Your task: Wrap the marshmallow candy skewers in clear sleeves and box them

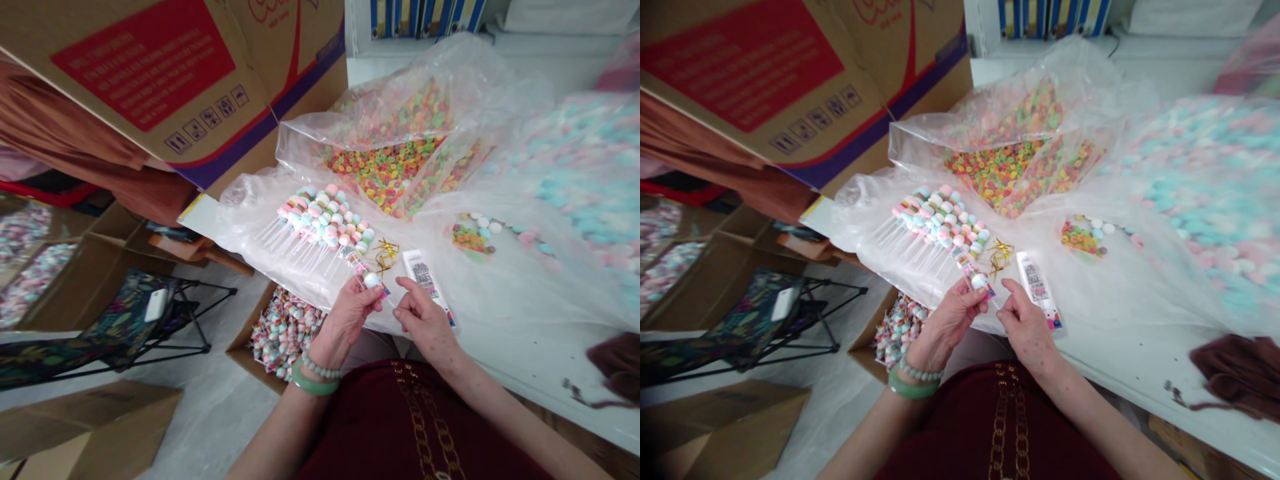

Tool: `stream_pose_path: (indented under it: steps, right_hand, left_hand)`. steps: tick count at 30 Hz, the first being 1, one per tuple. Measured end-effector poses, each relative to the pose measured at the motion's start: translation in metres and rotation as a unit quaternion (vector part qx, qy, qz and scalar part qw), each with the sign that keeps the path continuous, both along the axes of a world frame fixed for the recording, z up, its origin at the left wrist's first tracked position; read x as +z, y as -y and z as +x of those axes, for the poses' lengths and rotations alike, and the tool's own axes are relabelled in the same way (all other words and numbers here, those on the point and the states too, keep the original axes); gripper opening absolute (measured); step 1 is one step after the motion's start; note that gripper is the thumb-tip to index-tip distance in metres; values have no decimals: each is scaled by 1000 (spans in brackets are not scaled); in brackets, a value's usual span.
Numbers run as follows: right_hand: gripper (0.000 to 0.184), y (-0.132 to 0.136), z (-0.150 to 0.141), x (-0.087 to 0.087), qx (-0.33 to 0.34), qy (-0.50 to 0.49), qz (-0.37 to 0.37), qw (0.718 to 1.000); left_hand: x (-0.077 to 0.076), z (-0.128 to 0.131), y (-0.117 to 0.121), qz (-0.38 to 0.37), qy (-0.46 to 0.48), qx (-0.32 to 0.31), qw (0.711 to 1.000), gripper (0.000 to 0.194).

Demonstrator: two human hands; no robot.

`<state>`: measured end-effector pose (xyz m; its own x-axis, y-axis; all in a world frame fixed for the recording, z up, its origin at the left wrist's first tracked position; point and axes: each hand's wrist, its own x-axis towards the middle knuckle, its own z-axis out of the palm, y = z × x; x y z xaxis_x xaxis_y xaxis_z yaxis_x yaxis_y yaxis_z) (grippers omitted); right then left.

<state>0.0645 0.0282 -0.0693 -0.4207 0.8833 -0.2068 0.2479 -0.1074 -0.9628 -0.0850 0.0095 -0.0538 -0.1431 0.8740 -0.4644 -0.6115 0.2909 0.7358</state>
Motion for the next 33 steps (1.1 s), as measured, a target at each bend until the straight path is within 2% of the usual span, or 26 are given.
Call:
stream_pose_path:
  steps: [4, 8, 13, 16, 20, 22, 26, 28, 29, 30, 31, 33]
  right_hand:
    - [50, -1, 0, -1, 5, 25, 30, 999]
    - [39, -4, 0, -5, 10, 33, 60, 998]
    - [28, -7, 2, -7, 33, 42, 179, 982]
    - [27, -5, 1, -2, 46, 72, 239, 967]
    - [28, 2, -5, 9, 75, 110, 291, 948]
    - [24, 6, -9, 17, 73, 169, 335, 924]
    - [34, 9, -21, 29, 70, 308, 444, 838]
    - [27, 4, -26, 31, 87, 331, 454, 822]
    - [24, 1, -28, 31, 97, 326, 444, 829]
    - [23, -3, -28, 30, 105, 307, 419, 848]
    - [22, -8, -28, 29, 108, 266, 368, 885]
    - [20, -15, -27, 25, 112, 149, 219, 958]
  left_hand:
    - [-6, 5, 2, -20, 91, -35, 995, 29]
    - [-8, 14, 2, -41, 146, -54, 987, 28]
    - [2, 15, 5, -39, 154, -56, 986, 36]
    - [4, 13, 6, -39, 126, -28, 991, 29]
    - [-5, 12, 1, -31, 79, 43, 995, 26]
    - [-9, 13, -2, -47, 84, 69, 993, 25]
    - [-7, 16, -7, -87, 111, 116, 983, 17]
    - [-2, 19, -8, -99, 120, 112, 981, 15]
    - [1, 20, -8, -105, 125, 101, 981, 14]
    - [4, 20, -8, -112, 129, 87, 982, 14]
    - [6, 19, -8, -118, 133, 65, 982, 15]
    - [10, 16, -7, -123, 135, 12, 983, 22]
